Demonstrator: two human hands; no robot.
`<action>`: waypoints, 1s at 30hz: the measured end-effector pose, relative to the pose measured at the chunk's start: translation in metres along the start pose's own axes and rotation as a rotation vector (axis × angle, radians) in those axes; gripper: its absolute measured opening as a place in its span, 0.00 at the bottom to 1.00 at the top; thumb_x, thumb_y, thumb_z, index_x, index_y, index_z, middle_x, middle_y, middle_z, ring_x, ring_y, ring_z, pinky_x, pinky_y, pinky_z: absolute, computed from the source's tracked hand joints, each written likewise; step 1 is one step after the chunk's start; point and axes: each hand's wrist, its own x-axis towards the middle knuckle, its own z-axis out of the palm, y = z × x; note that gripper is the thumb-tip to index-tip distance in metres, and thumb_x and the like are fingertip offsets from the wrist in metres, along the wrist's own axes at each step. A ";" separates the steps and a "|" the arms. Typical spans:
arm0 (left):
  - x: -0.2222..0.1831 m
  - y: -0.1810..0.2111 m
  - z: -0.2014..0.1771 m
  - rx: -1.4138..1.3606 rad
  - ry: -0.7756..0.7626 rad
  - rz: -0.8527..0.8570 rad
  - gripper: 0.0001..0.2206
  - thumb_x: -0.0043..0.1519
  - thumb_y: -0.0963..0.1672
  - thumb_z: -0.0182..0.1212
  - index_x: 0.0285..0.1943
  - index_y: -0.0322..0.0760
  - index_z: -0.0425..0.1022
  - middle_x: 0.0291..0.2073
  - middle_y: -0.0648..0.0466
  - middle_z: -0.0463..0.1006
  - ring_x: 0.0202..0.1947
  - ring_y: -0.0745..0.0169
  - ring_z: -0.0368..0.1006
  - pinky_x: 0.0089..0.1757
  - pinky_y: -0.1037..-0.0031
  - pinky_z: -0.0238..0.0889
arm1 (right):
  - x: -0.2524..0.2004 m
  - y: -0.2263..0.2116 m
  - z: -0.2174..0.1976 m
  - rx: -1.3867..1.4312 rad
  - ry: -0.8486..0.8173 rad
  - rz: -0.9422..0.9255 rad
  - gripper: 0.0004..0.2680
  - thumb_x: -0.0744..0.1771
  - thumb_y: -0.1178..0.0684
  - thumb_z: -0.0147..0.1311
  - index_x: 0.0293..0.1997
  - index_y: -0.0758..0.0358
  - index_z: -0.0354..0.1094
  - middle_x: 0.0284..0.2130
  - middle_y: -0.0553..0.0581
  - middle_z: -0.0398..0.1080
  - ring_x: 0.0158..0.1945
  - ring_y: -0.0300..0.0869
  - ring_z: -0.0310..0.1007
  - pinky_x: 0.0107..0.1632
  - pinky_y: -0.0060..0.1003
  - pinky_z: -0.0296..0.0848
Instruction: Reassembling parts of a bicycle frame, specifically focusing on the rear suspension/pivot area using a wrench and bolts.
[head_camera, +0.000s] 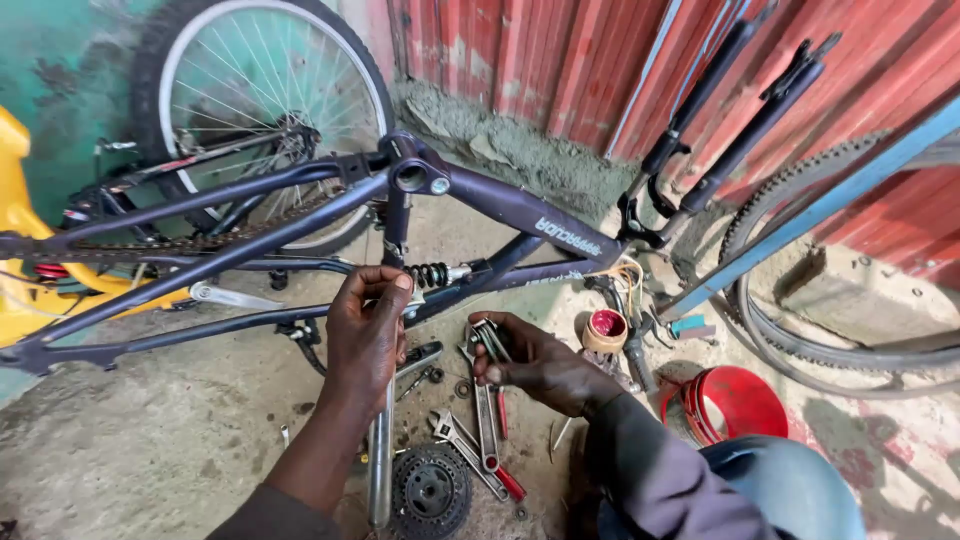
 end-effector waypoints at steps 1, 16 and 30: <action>-0.006 0.005 -0.003 -0.036 0.014 0.006 0.07 0.63 0.42 0.63 0.46 0.34 0.73 0.33 0.55 0.70 0.17 0.75 0.55 0.18 0.80 0.50 | 0.003 -0.010 0.012 -0.105 0.059 0.023 0.23 0.66 0.65 0.56 0.70 0.63 0.57 0.42 0.58 0.70 0.44 0.43 0.72 0.53 0.41 0.73; -0.010 0.020 0.022 0.042 0.166 -0.178 0.09 0.68 0.45 0.55 0.51 0.36 0.72 0.43 0.52 0.74 0.37 0.61 0.73 0.32 0.72 0.58 | 0.017 -0.066 0.053 -0.370 -0.062 0.014 0.11 0.71 0.61 0.43 0.61 0.65 0.61 0.31 0.59 0.75 0.31 0.44 0.78 0.34 0.37 0.77; 0.034 -0.036 0.037 0.069 -0.006 -0.275 0.08 0.64 0.44 0.62 0.46 0.34 0.76 0.40 0.52 0.73 0.42 0.64 0.65 0.47 0.70 0.57 | 0.054 -0.060 0.016 -0.280 0.272 -0.164 0.15 0.63 0.66 0.63 0.54 0.64 0.67 0.23 0.56 0.75 0.23 0.39 0.72 0.25 0.33 0.68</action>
